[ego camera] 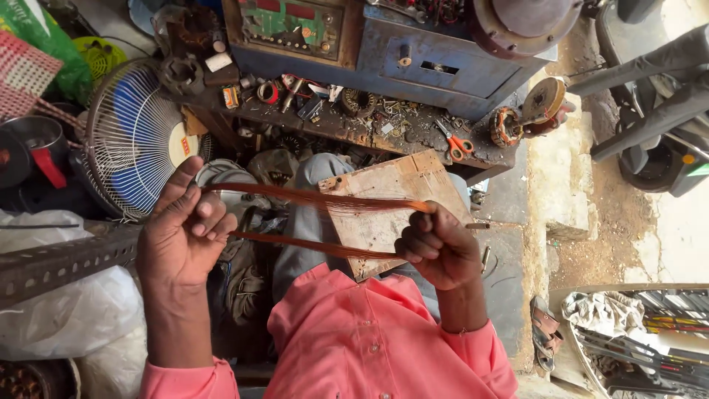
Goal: Repairing or rewinding an electric fan motor stator by inserting copper coils.
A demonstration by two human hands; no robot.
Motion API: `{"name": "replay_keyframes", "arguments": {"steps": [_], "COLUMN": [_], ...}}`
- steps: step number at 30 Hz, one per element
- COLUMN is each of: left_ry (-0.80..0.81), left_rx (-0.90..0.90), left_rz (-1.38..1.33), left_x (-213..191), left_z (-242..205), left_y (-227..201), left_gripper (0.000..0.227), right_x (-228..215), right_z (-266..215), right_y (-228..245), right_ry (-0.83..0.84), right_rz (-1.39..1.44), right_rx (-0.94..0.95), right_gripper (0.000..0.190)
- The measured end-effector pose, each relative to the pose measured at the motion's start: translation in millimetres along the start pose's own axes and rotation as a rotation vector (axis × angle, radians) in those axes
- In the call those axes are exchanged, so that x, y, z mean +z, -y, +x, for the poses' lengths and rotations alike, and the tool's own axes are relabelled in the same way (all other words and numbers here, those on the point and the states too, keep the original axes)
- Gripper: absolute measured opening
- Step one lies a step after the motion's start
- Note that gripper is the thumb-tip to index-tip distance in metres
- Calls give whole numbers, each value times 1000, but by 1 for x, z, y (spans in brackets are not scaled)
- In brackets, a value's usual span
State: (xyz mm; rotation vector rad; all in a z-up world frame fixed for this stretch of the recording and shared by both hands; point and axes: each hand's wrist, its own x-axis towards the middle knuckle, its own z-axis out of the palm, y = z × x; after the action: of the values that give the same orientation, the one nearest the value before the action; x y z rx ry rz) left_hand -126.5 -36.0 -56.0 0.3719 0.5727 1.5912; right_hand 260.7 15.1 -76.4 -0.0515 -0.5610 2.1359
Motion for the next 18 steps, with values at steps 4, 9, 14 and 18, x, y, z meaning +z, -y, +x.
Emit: {"name": "replay_keyframes", "arguments": {"steps": [4, 9, 14, 18], "left_ry": [50, 114, -221, 257], "left_rx": [-35, -162, 99, 530], "left_rz": [-22, 108, 1228, 1406], "left_x": [-15, -61, -10, 87], "left_z": [-13, -34, -42, -60], "left_y": [6, -3, -1, 27], "left_gripper": [36, 50, 61, 56], "right_x": [5, 15, 30, 43], "right_z": [3, -2, 3, 11], "right_y": [1, -15, -39, -54], "right_ry": [-20, -89, -128, -77], "right_rz": [-35, -50, -99, -112], "right_rx": [32, 191, 426, 541], "right_gripper": [25, 24, 22, 19]}}
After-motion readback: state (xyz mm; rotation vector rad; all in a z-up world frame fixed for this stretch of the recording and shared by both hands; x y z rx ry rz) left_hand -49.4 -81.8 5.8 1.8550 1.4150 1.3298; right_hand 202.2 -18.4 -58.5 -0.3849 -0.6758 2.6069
